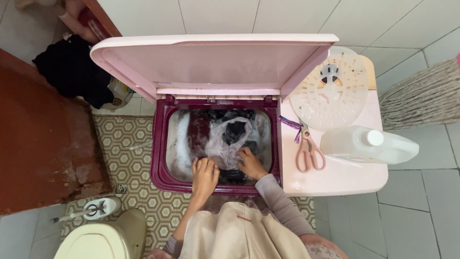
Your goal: Hand-washing clothes inside a small portable washing machine by scrubbing and stirring them in soapy water.
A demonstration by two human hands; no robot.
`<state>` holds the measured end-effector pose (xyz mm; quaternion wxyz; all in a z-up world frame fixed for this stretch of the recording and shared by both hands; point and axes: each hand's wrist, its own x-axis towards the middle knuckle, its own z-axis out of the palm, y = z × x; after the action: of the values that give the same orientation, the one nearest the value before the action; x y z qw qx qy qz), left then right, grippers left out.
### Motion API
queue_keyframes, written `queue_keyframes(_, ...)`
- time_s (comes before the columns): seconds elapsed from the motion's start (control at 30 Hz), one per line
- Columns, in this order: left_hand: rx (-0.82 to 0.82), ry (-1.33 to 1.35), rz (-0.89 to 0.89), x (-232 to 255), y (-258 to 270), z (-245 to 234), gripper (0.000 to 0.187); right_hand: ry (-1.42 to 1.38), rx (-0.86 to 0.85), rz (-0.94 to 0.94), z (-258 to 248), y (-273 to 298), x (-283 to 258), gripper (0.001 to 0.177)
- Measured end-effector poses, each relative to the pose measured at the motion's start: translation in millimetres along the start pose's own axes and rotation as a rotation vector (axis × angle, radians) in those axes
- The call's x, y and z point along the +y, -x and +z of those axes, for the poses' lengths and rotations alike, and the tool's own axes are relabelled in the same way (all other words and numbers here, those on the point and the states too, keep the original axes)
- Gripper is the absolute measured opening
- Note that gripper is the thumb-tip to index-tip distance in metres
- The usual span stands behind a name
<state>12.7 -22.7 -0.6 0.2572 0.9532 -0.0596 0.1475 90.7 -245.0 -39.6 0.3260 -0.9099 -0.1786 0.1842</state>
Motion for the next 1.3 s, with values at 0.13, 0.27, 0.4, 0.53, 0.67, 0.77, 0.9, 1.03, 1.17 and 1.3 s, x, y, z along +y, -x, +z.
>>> queue_keyframes(0.13,0.021,-0.002,0.011,2.9,-2.3,-2.9,0.013,0.019,0.0,0.0,2.0,-1.8,2.6,0.032)
queue_keyframes(0.27,0.021,0.005,0.013,3.6,-2.6,-3.4,0.011,0.007,-0.004,-0.003,0.6,-1.1,0.8,0.033)
queue_keyframes(0.4,0.014,0.008,0.006,3.7,-2.9,-3.9,0.011,-0.013,-0.01,-0.009,-1.4,0.5,-0.8,0.034)
queue_keyframes(0.53,-0.006,0.028,-0.001,1.7,-1.9,-2.0,0.012,-0.006,-0.049,0.029,-5.1,1.6,-5.7,0.034)
queue_keyframes(0.67,-0.015,0.038,0.0,0.7,-2.2,-2.5,0.011,-0.037,-0.064,0.06,-15.9,6.0,-19.3,0.032)
queue_keyframes(0.77,0.013,0.034,0.015,-3.8,-0.6,3.9,0.01,-0.021,-0.05,0.032,-13.4,4.7,-16.8,0.033)
queue_keyframes(0.9,0.03,0.024,0.02,-3.8,-0.1,5.9,0.01,0.035,-0.067,0.034,-10.9,2.6,-14.8,0.034)
queue_keyframes(1.03,0.058,0.016,0.036,-1.4,-1.6,1.2,0.008,-0.009,-0.078,0.055,-11.1,3.0,-15.0,0.033)
queue_keyframes(1.17,0.065,0.036,0.041,0.6,-2.8,-2.5,0.007,0.034,-0.091,0.057,-16.1,3.4,-20.1,0.035)
queue_keyframes(1.3,0.065,0.032,0.043,-3.4,-0.6,3.6,0.008,-0.026,-0.075,0.076,-13.2,2.8,-18.6,0.032)
